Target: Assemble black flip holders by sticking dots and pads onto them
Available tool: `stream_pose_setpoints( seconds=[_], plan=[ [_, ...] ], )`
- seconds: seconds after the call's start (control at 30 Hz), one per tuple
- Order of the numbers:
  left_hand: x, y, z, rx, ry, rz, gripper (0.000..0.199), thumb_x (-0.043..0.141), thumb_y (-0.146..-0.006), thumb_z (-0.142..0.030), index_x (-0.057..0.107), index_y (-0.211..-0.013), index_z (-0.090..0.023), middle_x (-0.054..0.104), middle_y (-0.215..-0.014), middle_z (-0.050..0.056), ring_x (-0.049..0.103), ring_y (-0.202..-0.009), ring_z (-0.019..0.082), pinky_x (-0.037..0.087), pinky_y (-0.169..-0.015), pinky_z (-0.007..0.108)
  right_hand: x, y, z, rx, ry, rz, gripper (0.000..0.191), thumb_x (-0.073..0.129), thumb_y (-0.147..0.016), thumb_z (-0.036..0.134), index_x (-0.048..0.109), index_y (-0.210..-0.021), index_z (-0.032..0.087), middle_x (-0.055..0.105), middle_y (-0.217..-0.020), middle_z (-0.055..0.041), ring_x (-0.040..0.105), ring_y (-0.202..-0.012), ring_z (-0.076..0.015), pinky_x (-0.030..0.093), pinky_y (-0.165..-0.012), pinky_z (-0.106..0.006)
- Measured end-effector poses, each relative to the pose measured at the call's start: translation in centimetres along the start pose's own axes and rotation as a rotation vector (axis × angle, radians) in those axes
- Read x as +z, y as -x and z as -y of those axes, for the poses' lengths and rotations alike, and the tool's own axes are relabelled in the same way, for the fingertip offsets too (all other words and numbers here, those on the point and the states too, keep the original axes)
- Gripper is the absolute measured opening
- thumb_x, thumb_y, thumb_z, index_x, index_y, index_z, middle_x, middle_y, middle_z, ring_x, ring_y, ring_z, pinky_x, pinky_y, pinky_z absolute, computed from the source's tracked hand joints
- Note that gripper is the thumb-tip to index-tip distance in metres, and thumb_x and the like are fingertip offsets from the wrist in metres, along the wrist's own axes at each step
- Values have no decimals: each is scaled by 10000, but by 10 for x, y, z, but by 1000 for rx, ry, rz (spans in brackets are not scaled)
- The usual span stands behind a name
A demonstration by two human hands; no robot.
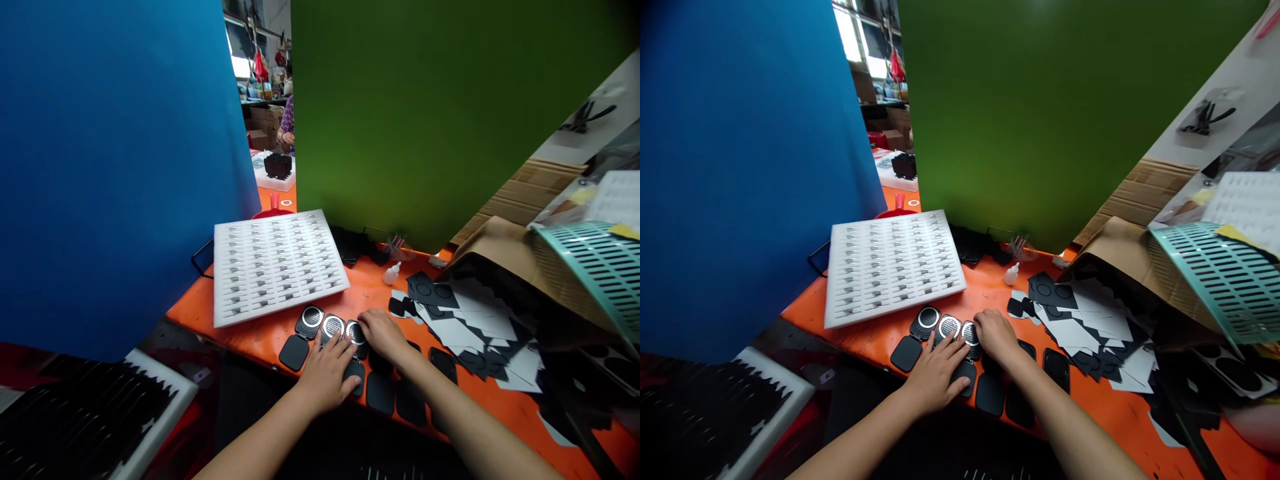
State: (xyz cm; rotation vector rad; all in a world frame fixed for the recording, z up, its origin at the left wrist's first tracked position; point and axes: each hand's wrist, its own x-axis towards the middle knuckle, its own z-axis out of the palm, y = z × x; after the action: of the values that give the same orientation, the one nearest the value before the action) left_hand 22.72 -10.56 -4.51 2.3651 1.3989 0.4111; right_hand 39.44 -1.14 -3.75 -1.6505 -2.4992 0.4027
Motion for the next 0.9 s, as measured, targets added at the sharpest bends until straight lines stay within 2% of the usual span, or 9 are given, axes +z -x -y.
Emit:
stream_pose_setpoints(
  seconds=[0.1, 0.2, 0.3, 0.37, 0.43, 0.5, 0.57, 0.73, 0.9],
  plan=[
    [-14, 8, 7, 3, -28, -113, 472, 418, -833, -434, 358, -1280, -294, 336, -1367, 12, 259, -1260, 238, 148, -1043, 487, -1, -6, -4, 32, -165, -89, 281, 370, -852, 273, 584, -997, 164, 608, -965, -83, 530, -927, -189, 370, -821, -281],
    [-39, 22, 34, -131, -78, -364, 399, 439, -835, -321, 429, -1231, -269, 354, -1351, 42, 283, -1248, 239, 166, -1044, 468, -2, -21, -7, 104, -383, -122, 297, 393, -838, 324, 548, -1042, 174, 591, -1033, -80, 540, -930, -192, 399, -803, -296],
    [-67, 41, 83, -480, -29, -775, 353, 483, -804, -308, 502, -1141, -207, 349, -1341, 92, 283, -1245, 255, 183, -1044, 430, -1, -50, -6, 176, -637, -138, 327, 446, -807, 372, 524, -1062, 184, 576, -1076, -78, 535, -965, -200, 406, -826, -317],
    [-83, 53, 120, -762, 162, -939, 395, 538, -765, -327, 494, -1135, -197, 341, -1341, 106, 268, -1251, 274, 170, -1046, 430, -1, -75, -1, 221, -816, -139, 318, 480, -787, 369, 527, -1039, 180, 573, -1082, -79, 525, -997, -201, 394, -864, -324],
    [-94, 59, 153, -935, 581, -975, 458, 606, -711, -319, 475, -1130, -190, 443, -1257, 113, 341, -1212, 281, 211, -1029, 436, -2, -102, 7, 255, -942, -129, 291, 501, -777, 365, 540, -996, 178, 584, -1063, -75, 529, -998, -199, 388, -885, -331],
    [-103, 59, 175, -957, 759, -968, 477, 579, -736, -299, 424, -1161, -149, 541, -1130, 137, 486, -1092, 265, 346, -952, 423, -5, -126, 17, 269, -1011, -112, 282, 512, -772, 386, 552, -956, 175, 602, -1029, -74, 547, -973, -199, 399, -882, -337],
    [-111, 54, 186, -934, 861, -948, 452, 556, -761, -287, 417, -1161, -130, 605, -1009, 131, 583, -949, 237, 441, -855, 388, -7, -144, 26, 271, -1076, -75, 307, 515, -770, 426, 568, -916, 160, 625, -982, -85, 577, -922, -200, 434, -843, -335],
    [-123, 39, 180, -846, 1109, -870, 301, 564, -768, -289, 551, -1015, -118, 661, -819, 108, 649, -711, 208, 527, -674, 348, -10, -157, 43, 269, -1265, 71, 427, 515, -757, 496, 595, -838, 85, 662, -841, -149, 641, -729, -216, 516, -674, -338],
    [-127, 50, 154, -785, 1265, -943, 416, 627, -731, -269, 510, -1116, -162, 671, -856, 81, 652, -698, 195, 535, -656, 339, -15, -137, 44, 260, -1367, 57, 396, 573, -729, 453, 583, -879, 86, 662, -877, -151, 646, -710, -201, 524, -656, -299]
  ],
)
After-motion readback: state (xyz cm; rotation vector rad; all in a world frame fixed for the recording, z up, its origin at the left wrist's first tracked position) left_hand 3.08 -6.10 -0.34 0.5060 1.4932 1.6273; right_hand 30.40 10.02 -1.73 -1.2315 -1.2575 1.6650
